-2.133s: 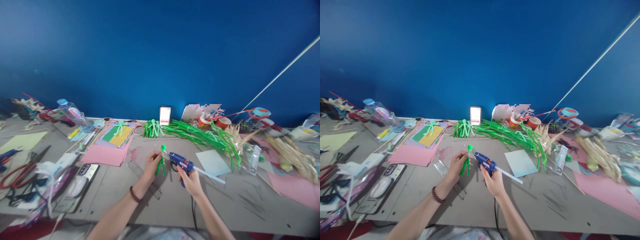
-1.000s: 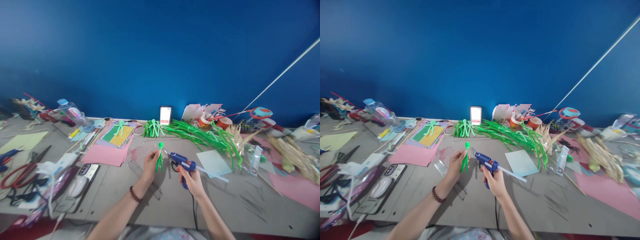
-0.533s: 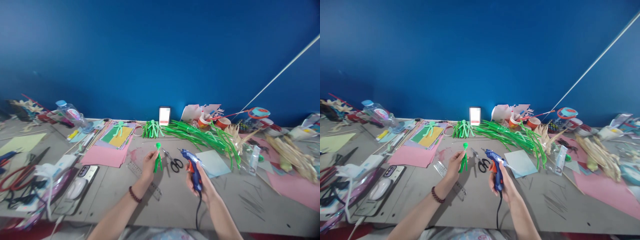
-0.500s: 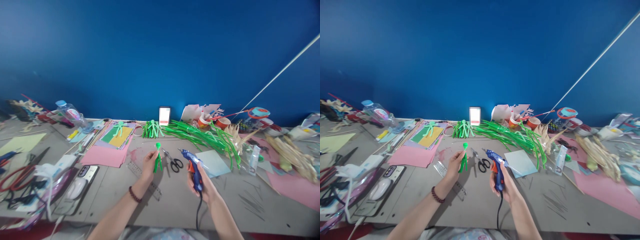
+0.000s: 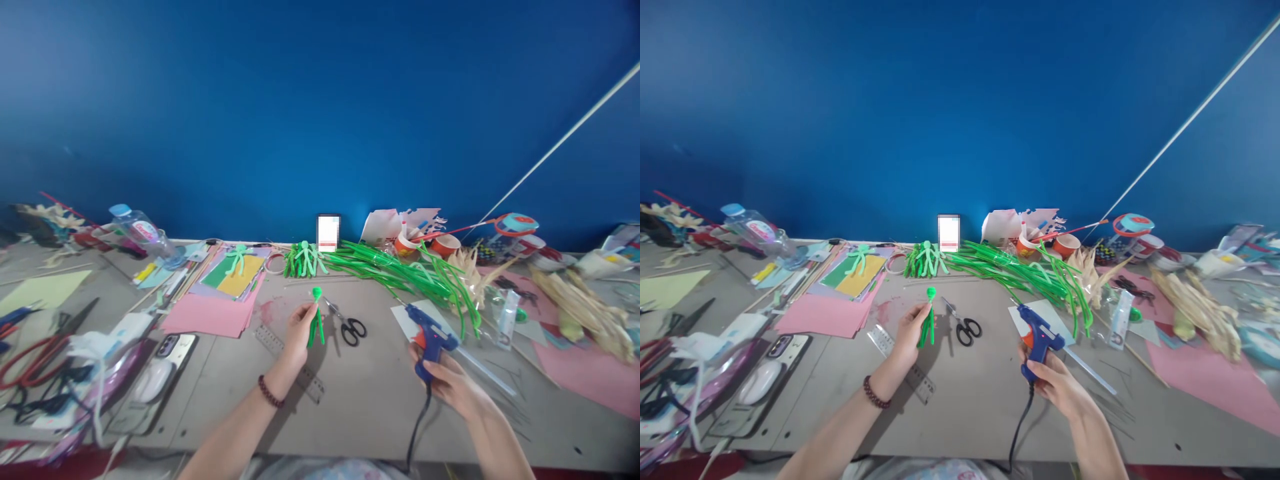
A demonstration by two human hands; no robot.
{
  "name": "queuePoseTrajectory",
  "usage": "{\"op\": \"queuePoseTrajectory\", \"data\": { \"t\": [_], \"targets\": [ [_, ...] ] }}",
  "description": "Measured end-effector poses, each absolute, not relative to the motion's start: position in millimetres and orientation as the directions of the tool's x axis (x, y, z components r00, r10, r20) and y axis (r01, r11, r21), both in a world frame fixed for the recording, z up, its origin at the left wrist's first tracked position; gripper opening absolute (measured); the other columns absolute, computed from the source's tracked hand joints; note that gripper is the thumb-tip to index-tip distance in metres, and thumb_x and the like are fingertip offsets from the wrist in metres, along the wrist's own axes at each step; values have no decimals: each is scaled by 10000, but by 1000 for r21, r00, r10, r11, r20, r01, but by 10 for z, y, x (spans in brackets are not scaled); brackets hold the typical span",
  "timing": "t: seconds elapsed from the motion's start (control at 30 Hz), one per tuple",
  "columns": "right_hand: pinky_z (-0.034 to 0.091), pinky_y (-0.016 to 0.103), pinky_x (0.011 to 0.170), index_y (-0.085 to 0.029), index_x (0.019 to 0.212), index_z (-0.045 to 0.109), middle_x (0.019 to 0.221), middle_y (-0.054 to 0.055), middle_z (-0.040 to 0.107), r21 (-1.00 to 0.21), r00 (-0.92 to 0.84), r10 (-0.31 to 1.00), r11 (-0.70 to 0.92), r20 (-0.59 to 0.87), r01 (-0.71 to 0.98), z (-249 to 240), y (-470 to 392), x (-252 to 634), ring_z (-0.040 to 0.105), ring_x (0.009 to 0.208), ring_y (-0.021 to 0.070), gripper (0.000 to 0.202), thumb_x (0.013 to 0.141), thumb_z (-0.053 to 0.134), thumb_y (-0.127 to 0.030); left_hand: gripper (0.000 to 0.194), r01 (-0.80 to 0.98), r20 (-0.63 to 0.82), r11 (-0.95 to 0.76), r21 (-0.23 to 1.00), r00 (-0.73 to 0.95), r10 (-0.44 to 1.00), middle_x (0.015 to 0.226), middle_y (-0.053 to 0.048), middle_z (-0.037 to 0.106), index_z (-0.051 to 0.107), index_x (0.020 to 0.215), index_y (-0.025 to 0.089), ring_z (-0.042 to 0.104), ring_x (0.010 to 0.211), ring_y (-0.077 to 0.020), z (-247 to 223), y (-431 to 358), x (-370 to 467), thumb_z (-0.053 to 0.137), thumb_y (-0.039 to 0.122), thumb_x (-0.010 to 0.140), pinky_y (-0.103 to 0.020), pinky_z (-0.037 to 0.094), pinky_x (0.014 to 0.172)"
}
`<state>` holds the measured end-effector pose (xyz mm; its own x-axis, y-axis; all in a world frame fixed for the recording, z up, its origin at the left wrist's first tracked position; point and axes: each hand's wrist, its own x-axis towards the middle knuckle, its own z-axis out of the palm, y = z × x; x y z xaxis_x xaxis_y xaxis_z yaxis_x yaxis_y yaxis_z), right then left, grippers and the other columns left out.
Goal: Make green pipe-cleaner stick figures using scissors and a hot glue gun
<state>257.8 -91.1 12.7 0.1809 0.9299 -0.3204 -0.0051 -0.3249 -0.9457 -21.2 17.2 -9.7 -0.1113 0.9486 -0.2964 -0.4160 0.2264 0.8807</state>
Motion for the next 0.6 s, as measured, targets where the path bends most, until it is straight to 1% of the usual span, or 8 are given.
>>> {"op": "queuePoseTrajectory", "data": {
  "t": [0.07,0.1,0.17,0.2,0.27,0.37,0.47,0.6],
  "targets": [
    [464,252,542,-217,904,651,891,76,638,-914,172,898,-399,-405,-69,99,-931,2636,594,713,186,394,606,694,-472,327,-414,-288,217,884,-116,951,602,14,607,633,701,148,573,543,-113,-97,173,-214,770,413,566,-220,441,536],
    [468,252,562,-225,921,645,939,76,638,-906,167,891,-413,-423,-90,85,-936,2666,598,754,190,410,603,693,-479,321,-411,-283,213,887,-115,952,598,16,606,632,694,149,571,539,-113,-91,172,-213,769,410,567,-221,438,535],
    [465,247,567,-226,937,637,988,78,636,-909,157,895,-409,-417,-80,64,-935,2731,598,790,192,425,600,705,-476,306,-403,-276,211,890,-110,955,590,23,603,628,681,153,562,524,-106,-71,165,-207,768,401,570,-220,433,531],
    [458,244,552,-221,935,636,977,78,639,-910,143,899,-411,-415,-57,58,-929,2767,595,772,188,420,603,713,-467,300,-402,-275,212,891,-106,956,584,27,600,626,678,155,556,514,-102,-57,161,-202,768,396,570,-219,431,528],
    [432,241,506,-202,917,637,896,75,652,-907,111,903,-421,-416,26,61,-910,2842,574,664,165,397,618,717,-452,296,-402,-274,215,890,-95,957,572,31,593,622,669,156,548,500,-97,-30,153,-191,771,391,567,-217,427,519],
    [406,254,469,-173,815,631,755,60,655,-897,120,916,-399,-382,188,90,-881,2950,510,528,138,369,617,695,-478,301,-391,-270,218,894,-85,959,560,32,588,620,662,156,552,498,-100,7,145,-175,776,391,557,-217,427,510],
    [406,256,465,-176,743,611,729,60,671,-874,157,924,-380,-347,303,109,-878,3030,529,542,155,351,617,661,-500,308,-373,-272,223,900,-84,959,565,31,589,624,672,158,567,513,-109,41,135,-160,780,392,547,-220,441,523],
    [398,263,436,-168,794,634,731,72,692,-853,231,917,-389,-324,348,61,-898,3074,560,537,180,379,589,647,-487,278,-337,-247,213,917,-62,967,579,24,594,623,673,156,563,521,-105,83,112,-146,765,373,573,-218,445,538]
  ]
}}
